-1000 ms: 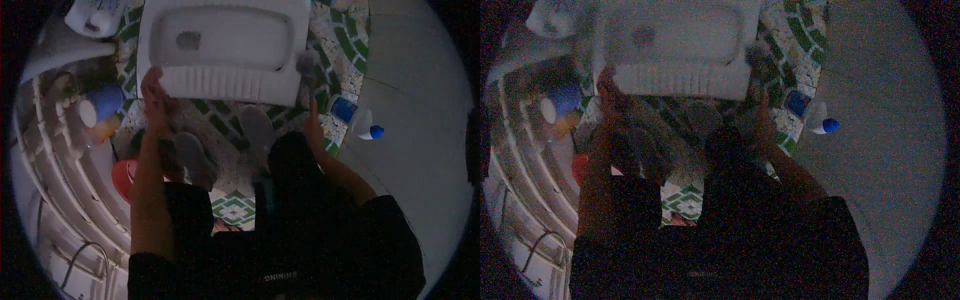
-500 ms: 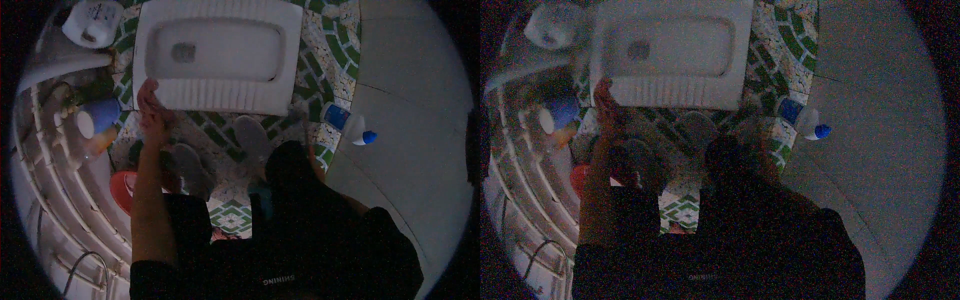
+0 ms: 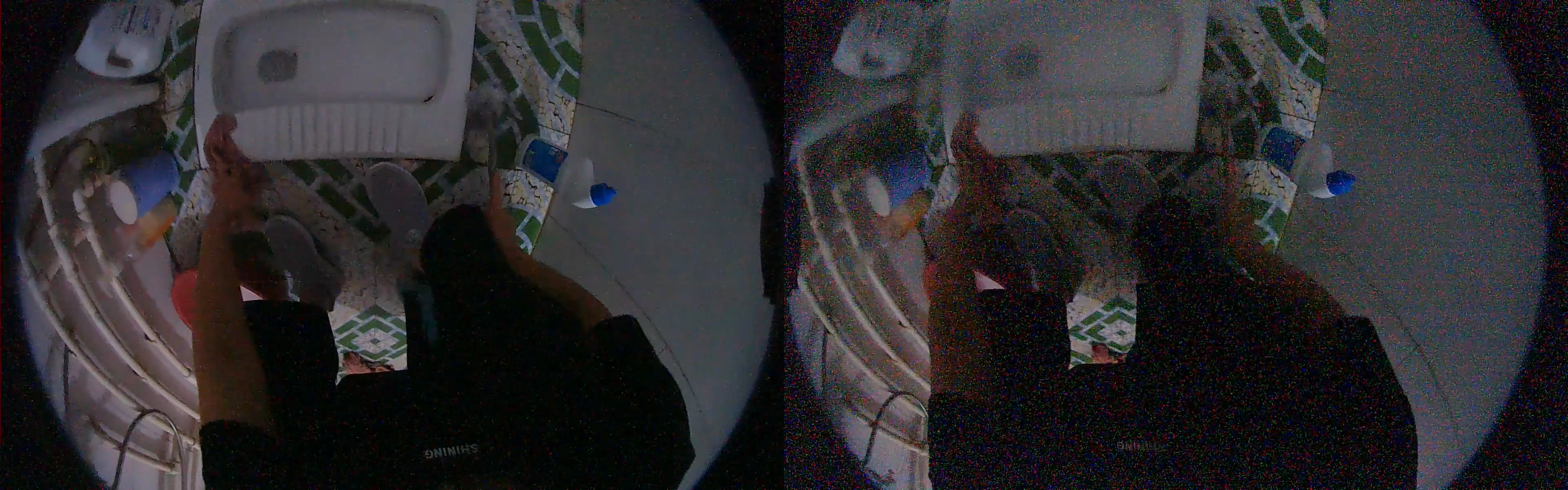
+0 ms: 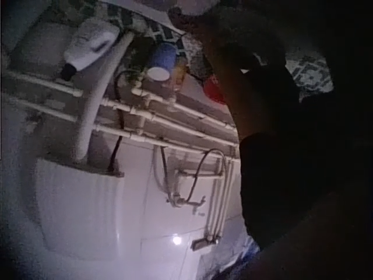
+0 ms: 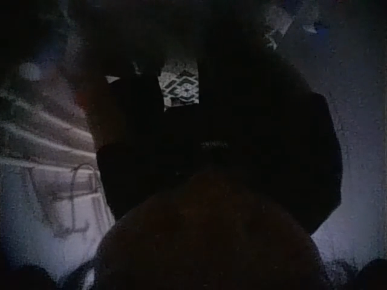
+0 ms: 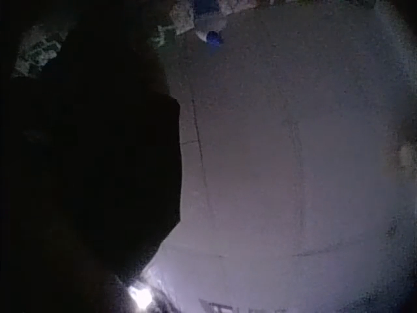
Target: The person cleans a squat toilet by scrubbing it using a toilet brush while washing and holding a cloth by hand.
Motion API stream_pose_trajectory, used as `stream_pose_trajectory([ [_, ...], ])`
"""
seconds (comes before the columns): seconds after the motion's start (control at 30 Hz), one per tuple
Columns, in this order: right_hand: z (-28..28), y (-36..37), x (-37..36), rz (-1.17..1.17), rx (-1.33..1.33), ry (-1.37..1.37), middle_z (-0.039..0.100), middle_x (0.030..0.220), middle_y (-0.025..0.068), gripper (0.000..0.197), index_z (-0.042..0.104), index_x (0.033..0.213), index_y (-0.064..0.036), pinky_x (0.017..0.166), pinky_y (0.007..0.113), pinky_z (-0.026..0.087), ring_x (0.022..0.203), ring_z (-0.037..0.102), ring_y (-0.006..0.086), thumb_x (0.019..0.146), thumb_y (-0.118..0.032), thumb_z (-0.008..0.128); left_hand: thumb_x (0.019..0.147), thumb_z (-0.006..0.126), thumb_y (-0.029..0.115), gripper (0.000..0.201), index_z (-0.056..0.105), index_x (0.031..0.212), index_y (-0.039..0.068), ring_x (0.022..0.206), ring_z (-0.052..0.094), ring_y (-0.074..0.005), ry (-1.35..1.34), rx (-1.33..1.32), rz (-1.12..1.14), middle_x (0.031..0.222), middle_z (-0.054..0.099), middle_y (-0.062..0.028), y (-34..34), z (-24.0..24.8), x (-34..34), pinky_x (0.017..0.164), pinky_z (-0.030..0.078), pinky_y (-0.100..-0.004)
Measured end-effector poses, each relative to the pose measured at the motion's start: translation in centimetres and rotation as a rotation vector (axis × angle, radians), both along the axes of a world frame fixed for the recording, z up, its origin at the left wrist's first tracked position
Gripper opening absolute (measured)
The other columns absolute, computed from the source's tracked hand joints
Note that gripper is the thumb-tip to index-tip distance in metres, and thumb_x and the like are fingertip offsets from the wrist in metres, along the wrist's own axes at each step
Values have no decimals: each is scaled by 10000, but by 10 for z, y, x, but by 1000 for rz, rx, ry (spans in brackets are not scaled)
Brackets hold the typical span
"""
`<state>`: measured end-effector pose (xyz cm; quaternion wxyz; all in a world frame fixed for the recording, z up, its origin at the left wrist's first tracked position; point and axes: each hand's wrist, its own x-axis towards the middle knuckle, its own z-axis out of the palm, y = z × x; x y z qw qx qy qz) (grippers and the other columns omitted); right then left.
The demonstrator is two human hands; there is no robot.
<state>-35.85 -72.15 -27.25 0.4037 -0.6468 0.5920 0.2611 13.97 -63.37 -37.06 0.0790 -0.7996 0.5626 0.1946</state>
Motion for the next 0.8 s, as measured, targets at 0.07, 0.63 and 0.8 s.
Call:
stream_pose_trajectory([
  [0.07, -6, 1, -4, 10, 12, -4, 594, 954, 239, 561, 79, 1394, -92, 795, 378, 441, 849, 590, 329, 921, -180, 368, 725, 601, 238, 748, 217, 1317, -10, 1121, 339, -494, -4, -2, 7, 1254, 301, -288, 5, -5, 1, 930, 281, -568],
  [0.63, -7, 3, -4, -59, -16, -6, 596, 945, 237, 568, 63, 1397, -94, 785, 384, 445, 841, 590, 328, 919, -159, 363, 724, 600, 237, 756, 208, 1320, -14, 1123, 334, -497, 7, -45, -23, 1255, 301, -287, -19, 5, 3, 932, 277, -571],
  [0.8, -11, 27, -17, -54, 20, -2, 596, 942, 237, 570, 59, 1398, -94, 782, 386, 446, 839, 590, 328, 919, -153, 362, 724, 600, 236, 759, 205, 1321, -15, 1124, 332, -498, 7, 1, -24, 1255, 301, -287, 6, -2, -10, 932, 276, -572],
])
